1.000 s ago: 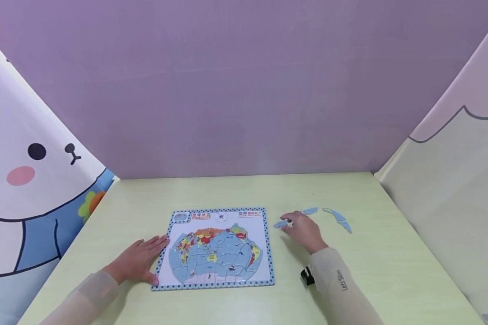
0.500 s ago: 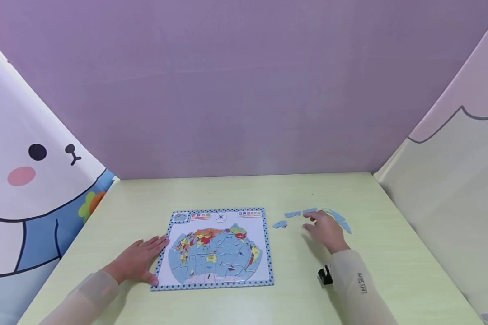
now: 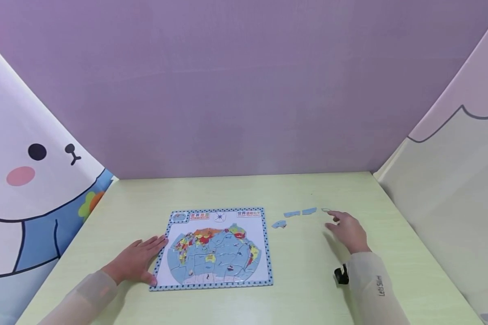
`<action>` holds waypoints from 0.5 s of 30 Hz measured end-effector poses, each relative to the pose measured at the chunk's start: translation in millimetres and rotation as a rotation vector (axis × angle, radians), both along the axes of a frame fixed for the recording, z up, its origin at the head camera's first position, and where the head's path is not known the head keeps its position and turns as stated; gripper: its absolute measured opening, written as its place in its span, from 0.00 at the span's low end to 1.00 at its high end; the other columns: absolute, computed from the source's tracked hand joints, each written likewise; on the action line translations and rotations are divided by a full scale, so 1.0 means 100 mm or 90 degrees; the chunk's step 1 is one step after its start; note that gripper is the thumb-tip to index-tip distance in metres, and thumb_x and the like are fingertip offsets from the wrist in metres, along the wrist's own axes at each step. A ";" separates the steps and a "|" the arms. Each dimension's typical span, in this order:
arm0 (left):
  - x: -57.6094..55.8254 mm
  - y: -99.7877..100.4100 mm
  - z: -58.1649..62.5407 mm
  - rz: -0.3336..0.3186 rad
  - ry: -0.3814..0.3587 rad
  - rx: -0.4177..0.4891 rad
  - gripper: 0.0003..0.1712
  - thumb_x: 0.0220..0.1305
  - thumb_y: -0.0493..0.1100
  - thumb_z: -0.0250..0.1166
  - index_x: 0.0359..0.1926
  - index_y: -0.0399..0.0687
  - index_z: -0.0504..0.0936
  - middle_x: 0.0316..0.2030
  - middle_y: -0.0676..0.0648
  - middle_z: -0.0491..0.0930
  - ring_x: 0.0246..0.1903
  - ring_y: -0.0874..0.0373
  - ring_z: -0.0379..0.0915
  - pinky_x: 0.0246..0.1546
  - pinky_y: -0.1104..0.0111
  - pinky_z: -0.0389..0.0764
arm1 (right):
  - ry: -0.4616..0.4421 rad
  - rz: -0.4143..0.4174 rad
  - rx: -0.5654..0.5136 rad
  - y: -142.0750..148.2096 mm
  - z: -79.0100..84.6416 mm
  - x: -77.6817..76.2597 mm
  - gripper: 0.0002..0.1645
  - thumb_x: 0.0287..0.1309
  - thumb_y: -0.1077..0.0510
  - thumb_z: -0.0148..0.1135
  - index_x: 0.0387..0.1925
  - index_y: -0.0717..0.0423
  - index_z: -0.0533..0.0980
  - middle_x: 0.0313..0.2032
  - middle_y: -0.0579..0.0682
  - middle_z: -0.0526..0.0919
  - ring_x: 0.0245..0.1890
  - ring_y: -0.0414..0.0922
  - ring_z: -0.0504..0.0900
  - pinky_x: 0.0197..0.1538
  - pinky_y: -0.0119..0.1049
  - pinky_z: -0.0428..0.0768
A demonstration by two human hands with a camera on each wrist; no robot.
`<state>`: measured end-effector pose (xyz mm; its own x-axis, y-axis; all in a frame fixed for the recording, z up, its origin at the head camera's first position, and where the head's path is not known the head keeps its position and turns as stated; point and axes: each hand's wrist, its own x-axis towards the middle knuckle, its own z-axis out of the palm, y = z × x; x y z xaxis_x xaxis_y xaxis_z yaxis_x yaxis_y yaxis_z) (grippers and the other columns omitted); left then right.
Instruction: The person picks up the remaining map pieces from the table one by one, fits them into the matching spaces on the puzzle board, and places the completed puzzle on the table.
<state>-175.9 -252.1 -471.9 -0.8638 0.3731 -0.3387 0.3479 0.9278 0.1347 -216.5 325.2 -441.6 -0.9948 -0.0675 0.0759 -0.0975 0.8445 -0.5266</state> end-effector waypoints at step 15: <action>0.03 0.01 0.01 0.006 0.005 0.002 0.67 0.35 0.74 0.70 0.72 0.43 0.59 0.72 0.44 0.56 0.71 0.42 0.47 0.65 0.40 0.52 | -0.056 -0.027 -0.036 0.41 -0.02 -0.01 0.31 0.60 0.56 0.63 0.57 0.75 0.69 0.47 0.74 0.77 0.46 0.69 0.76 0.42 0.50 0.76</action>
<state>-173.3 -251.0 -471.0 -0.8700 0.3655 -0.3308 0.3397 0.9308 0.1350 -217.9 366.1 -443.6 -0.9997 -0.0232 -0.0101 -0.0130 0.8157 -0.5783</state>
